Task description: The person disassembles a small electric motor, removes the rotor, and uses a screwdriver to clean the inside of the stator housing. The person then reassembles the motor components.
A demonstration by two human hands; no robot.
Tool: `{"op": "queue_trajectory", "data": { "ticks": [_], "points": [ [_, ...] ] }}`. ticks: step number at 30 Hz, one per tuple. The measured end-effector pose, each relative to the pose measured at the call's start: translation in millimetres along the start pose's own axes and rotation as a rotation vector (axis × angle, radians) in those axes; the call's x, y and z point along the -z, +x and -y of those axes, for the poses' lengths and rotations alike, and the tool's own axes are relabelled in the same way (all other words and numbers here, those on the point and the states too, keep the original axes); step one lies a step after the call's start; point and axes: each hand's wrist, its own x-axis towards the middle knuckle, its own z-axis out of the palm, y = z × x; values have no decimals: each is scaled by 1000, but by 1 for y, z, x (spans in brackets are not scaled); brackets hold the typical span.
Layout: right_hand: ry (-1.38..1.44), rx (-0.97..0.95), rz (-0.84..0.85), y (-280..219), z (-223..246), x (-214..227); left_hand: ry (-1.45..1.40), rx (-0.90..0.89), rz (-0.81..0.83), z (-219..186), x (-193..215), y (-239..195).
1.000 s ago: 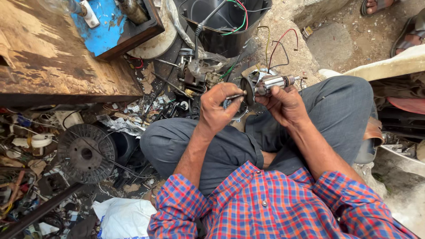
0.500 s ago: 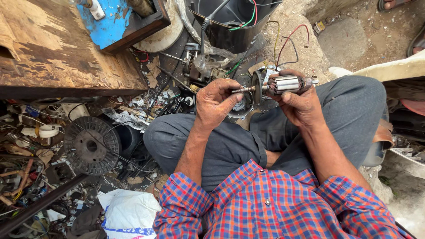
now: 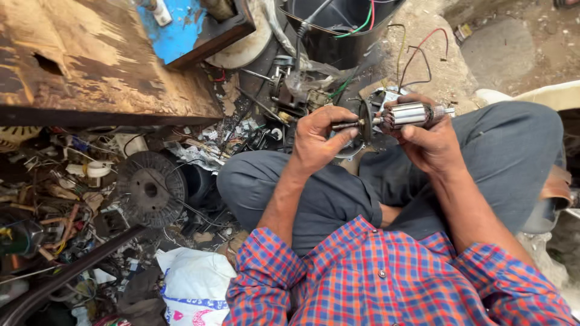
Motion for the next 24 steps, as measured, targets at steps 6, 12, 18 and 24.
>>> {"op": "queue_trajectory", "data": {
  "ticks": [6, 12, 18, 24],
  "points": [
    [1, 6, -2, 1, 1, 4, -127, 94, -18, -1, -6, 2],
    [-32, 30, 13, 1, 3, 3, 105, -4, -24, -5, -1, 6],
    [-36, 32, 39, 0, 2, 6, 117, -8, -35, -5, -3, 5],
    [-21, 15, 39, 0, 5, 7, 90, -5, -41, -5, -5, 6]
  ]
}}
